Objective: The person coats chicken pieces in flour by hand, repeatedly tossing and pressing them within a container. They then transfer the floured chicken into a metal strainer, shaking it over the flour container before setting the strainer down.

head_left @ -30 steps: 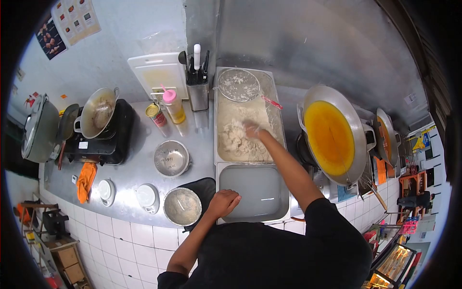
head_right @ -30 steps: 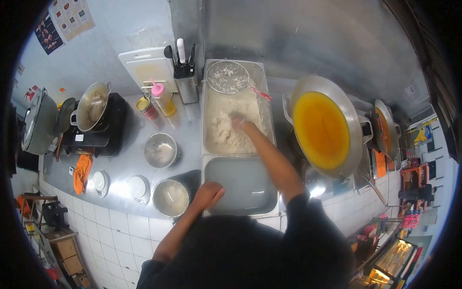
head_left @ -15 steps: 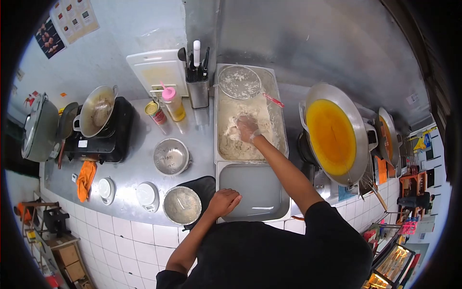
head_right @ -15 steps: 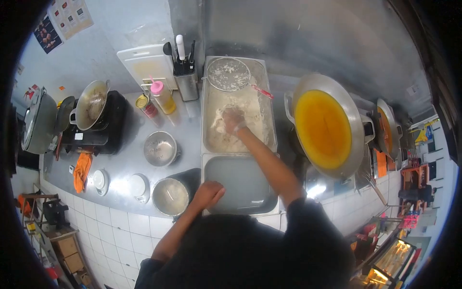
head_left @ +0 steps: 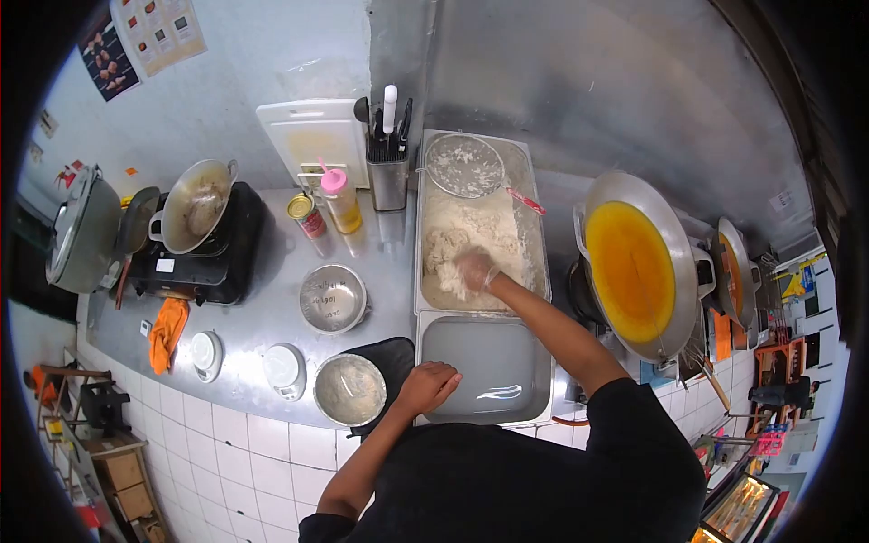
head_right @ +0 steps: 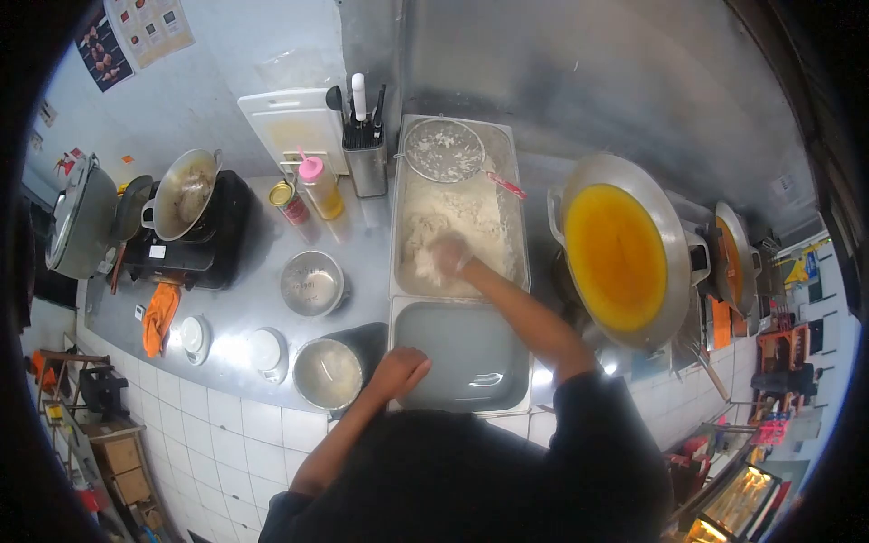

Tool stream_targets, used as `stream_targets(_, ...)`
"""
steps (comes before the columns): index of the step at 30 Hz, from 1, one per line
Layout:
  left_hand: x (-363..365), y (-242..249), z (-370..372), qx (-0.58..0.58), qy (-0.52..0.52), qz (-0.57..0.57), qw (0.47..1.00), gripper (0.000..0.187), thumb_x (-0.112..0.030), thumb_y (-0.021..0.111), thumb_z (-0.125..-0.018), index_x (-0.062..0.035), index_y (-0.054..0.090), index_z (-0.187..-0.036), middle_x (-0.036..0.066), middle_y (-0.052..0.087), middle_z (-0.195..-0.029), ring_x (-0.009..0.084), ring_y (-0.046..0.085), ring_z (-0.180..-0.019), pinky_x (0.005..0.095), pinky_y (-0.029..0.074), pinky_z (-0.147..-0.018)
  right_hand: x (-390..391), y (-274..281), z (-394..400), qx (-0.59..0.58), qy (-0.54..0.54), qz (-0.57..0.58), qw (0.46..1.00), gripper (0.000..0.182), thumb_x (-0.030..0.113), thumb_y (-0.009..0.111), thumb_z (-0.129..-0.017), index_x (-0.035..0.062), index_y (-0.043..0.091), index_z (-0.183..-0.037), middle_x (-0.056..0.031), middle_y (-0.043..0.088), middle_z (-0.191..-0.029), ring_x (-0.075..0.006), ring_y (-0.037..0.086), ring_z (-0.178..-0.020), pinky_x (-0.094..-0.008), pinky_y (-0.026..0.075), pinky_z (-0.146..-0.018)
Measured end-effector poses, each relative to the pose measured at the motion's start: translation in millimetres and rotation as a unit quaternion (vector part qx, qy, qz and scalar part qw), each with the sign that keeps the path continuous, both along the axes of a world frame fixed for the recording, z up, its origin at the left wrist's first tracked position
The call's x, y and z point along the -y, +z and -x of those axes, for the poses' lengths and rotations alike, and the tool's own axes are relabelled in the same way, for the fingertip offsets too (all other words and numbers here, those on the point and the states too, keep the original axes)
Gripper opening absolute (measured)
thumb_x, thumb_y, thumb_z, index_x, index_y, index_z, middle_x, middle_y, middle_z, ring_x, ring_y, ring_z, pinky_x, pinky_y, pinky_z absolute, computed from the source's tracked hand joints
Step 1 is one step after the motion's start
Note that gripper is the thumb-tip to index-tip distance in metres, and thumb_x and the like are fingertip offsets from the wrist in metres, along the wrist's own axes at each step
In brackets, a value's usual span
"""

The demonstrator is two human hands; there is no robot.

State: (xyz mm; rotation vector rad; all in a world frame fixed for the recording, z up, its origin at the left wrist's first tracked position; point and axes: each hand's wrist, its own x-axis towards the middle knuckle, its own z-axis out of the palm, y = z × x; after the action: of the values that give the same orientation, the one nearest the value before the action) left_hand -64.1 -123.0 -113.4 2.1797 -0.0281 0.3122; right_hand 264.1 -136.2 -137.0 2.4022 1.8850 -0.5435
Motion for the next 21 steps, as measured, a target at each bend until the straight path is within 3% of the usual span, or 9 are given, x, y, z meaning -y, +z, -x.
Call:
stream_targets(1, 2, 1, -1, -0.003, -0.002, -0.002, 1.000, 0.027, -0.025, 0.058, -0.100, -0.0042, 0.068, -0.087, 0.013, 0.069, -0.083, 0.0336, 0.067, -0.080, 0.0442, 0.053, -0.078, -5, 14, -8, 0.035, -0.028, 0.030, 0.999, 0.036, 0.008, 0.051, -0.085, 0.0018, 0.064, -0.118, -0.0259, 0.062, -0.127, -0.0389, 0.059, -0.120, -0.0465, 0.048, -0.101)
stream_targets(4, -1, 3, -1, -0.010, -0.008, -0.009, 1.000, 0.028, -0.026, 0.058, -0.101, -0.0043, 0.068, -0.087, 0.013, 0.069, -0.083, 0.0336, 0.067, -0.080, 0.0441, 0.053, -0.078, -22, -26, -46, 0.046, -0.083, -0.162, 0.982, 0.034, 0.006, 0.051, -0.084, 0.0025, 0.065, -0.116, -0.0268, 0.060, -0.128, -0.0383, 0.059, -0.119, -0.0468, 0.049, -0.100)
stream_targets(7, 1, 3, -3, -0.010, -0.012, -0.007, 1.000, 0.028, -0.026, 0.058, -0.101, -0.0043, 0.068, -0.087, 0.012, 0.069, -0.083, 0.0334, 0.067, -0.080, 0.0438, 0.053, -0.078, -47, -219, -121, 0.038, -0.107, -0.081, 0.990, 0.049, 0.003, 0.064, -0.072, -0.0041, 0.058, -0.120, -0.0262, 0.062, -0.120, -0.0427, 0.059, -0.114, -0.0499, 0.045, -0.104)
stream_targets(10, -1, 3, -4, -0.008, -0.009, -0.009, 1.000, 0.027, -0.025, 0.059, -0.100, -0.0042, 0.068, -0.086, 0.012, 0.069, -0.082, 0.0332, 0.067, -0.080, 0.0435, 0.053, -0.077, -36, -168, -28, 0.131, -0.014, -0.017, 0.991, 0.046, 0.005, 0.062, -0.075, -0.0009, 0.058, -0.120, -0.0252, 0.063, -0.120, -0.0427, 0.061, -0.114, -0.0486, 0.048, -0.101)
stream_targets(13, 3, 1, 0, -0.009, -0.007, -0.003, 1.000, 0.026, -0.024, 0.059, -0.100, -0.0043, 0.068, -0.086, 0.012, 0.069, -0.082, 0.0331, 0.067, -0.079, 0.0434, 0.053, -0.077, -35, -64, -5, -0.033, -0.034, 0.091, 0.995, 0.042, 0.012, 0.063, -0.078, 0.0032, 0.059, -0.119, -0.0220, 0.067, -0.111, -0.0399, 0.066, -0.108, -0.0468, 0.054, -0.092)
stream_targets(16, -2, 4, -4, -0.011, -0.019, -0.013, 1.000, 0.025, -0.024, 0.059, -0.100, -0.0044, 0.067, -0.086, 0.012, 0.069, -0.082, 0.0332, 0.067, -0.079, 0.0435, 0.053, -0.077, 7, -136, -16, 0.011, 0.058, 0.015, 0.998, 0.033, 0.012, 0.063, -0.080, 0.0053, 0.061, -0.113, -0.0199, 0.070, -0.100, -0.0381, 0.069, -0.095, -0.0462, 0.056, -0.083)
stream_targets(19, -1, 0, -1, 0.001, -0.003, -0.018, 1.000, 0.025, -0.025, 0.059, -0.100, -0.0044, 0.067, -0.086, 0.012, 0.068, -0.082, 0.0332, 0.066, -0.079, 0.0435, 0.052, -0.077, 19, -52, 2, -0.043, 0.053, 0.098, 0.993, 0.028, 0.008, 0.059, -0.082, 0.0036, 0.062, -0.110, -0.0211, 0.069, -0.100, -0.0376, 0.068, -0.093, -0.0475, 0.056, -0.082)
stream_targets(21, 0, -2, 0, 0.003, -0.002, -0.017, 1.000, 0.026, -0.025, 0.059, -0.100, -0.0043, 0.067, -0.086, 0.012, 0.068, -0.082, 0.0331, 0.066, -0.079, 0.0434, 0.052, -0.077, 30, -41, -10, -0.046, 0.059, 0.006, 0.997, 0.026, 0.006, 0.056, -0.083, 0.0024, 0.061, -0.108, -0.0208, 0.069, -0.100, -0.0364, 0.068, -0.091, -0.0470, 0.055, -0.082)
